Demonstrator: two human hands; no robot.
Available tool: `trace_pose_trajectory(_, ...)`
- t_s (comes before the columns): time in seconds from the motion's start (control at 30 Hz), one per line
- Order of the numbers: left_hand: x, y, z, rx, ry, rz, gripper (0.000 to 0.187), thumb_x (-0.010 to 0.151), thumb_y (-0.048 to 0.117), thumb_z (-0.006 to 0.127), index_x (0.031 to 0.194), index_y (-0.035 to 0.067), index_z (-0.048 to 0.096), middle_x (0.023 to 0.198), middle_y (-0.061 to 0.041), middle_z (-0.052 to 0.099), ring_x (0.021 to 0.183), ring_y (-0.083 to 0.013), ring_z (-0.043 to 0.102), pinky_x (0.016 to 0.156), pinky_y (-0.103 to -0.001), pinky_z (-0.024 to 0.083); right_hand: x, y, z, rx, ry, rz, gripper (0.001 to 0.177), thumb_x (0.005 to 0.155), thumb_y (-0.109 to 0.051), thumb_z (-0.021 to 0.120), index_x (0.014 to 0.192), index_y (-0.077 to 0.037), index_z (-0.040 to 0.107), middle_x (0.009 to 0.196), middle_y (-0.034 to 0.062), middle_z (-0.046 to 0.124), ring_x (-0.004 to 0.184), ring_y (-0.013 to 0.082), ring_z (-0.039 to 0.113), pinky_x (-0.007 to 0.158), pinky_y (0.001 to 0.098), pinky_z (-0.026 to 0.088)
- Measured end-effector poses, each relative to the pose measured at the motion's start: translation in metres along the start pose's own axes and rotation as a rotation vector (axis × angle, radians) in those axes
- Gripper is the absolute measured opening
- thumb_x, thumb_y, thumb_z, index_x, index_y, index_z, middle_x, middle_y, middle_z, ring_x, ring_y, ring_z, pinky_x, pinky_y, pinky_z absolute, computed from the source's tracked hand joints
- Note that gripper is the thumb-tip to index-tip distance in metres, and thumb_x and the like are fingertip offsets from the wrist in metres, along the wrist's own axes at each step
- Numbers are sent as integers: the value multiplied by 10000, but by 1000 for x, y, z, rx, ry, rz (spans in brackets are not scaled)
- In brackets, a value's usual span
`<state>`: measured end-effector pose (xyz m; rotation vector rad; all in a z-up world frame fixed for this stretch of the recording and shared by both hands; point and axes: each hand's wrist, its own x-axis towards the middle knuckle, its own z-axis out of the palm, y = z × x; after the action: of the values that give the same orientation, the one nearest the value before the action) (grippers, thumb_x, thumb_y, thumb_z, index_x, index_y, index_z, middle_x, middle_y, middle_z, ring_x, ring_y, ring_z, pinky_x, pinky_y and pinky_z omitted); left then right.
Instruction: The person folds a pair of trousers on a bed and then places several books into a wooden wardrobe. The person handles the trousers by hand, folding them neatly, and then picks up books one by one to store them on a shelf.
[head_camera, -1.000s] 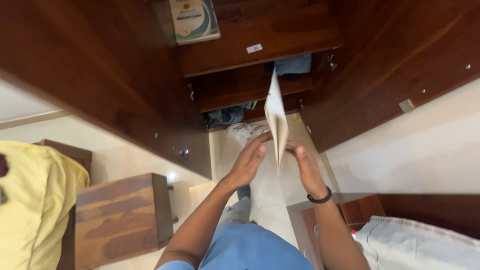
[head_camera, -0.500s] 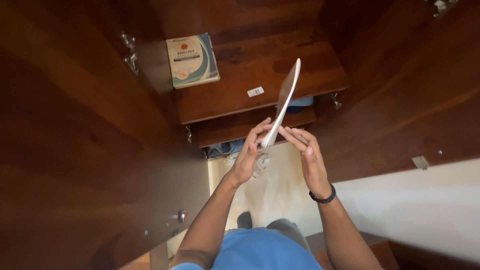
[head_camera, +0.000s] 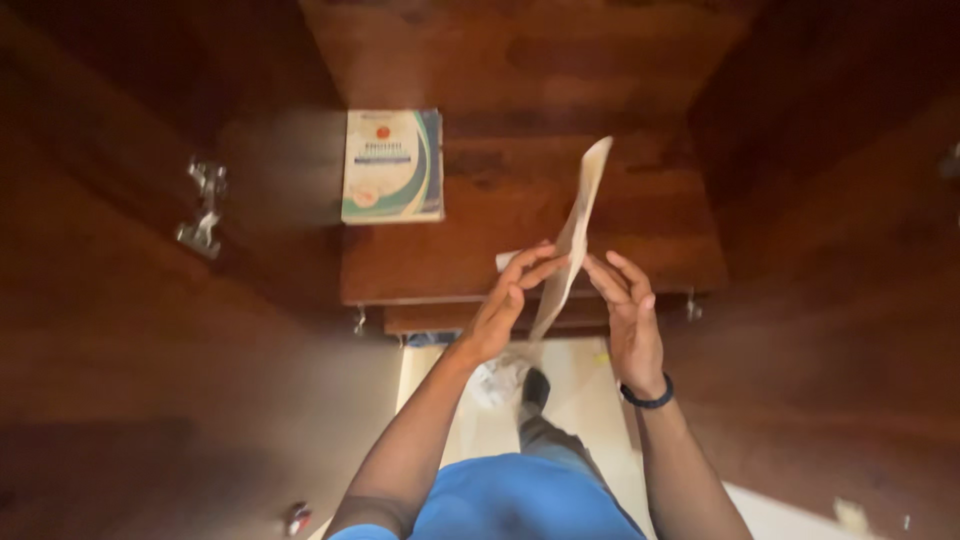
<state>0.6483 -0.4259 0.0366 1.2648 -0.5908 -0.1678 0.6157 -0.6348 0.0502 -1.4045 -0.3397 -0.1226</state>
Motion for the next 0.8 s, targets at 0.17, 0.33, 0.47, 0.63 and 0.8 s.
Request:
trace_pose_trajectory(0.17, 47, -54, -4, 24, 133, 3, 1015, 980, 797, 359, 1585, -15, 291, 1637, -179, 353, 1513, -290, 373, 1265, -465, 239, 52, -4, -42, -74, -123, -85, 719, 1118, -586, 257, 1542, -7, 299, 1515, 269, 549, 1547, 331, 355, 1316, 482, 172)
trace_pose_trajectory(0.33, 86, -80, -11, -406, 178, 16, 1021, 984, 807, 349, 1585, -19, 341, 1604, -185, 420, 1504, -254, 410, 1269, -411, 265, 75, 60, -90, 30, -133, 86, 731, 1111, -577, 279, 1528, 21, 330, 1520, 252, 527, 1516, 321, 384, 1284, 489, 215)
trace_pose_trajectory(0.47, 108, -58, -11, 159, 146, 27, 626, 1009, 438, 602, 1486, 43, 506, 1549, -132, 542, 1474, -293, 447, 1247, -410, 322, 101, 103, -111, 330, -130, 242, 724, 1134, -559, 274, 1538, 27, 407, 1541, 214, 505, 1468, 328, 448, 1252, 515, 326)
trace_pose_trajectory(0.63, 122, -62, -16, 795, 367, 40, 594, 800, -100, 620, 1338, 144, 688, 1451, -63, 636, 1346, -343, 537, 1175, -409, 436, 133, 103, -88, 563, -126, 434, 704, 1052, -559, 295, 1535, -53, 379, 1586, 127, 443, 1471, 296, 428, 1170, 559, 364)
trace_pose_trajectory(0.8, 107, -90, -46, 984, 483, 105, 615, 754, -93, 622, 1316, 142, 705, 1461, -68, 626, 1345, -326, 535, 1127, -439, 431, 157, 133, -67, 827, -188, 532, 780, 1033, -641, 324, 1542, -56, 409, 1569, 151, 473, 1407, 329, 471, 1147, 569, 383)
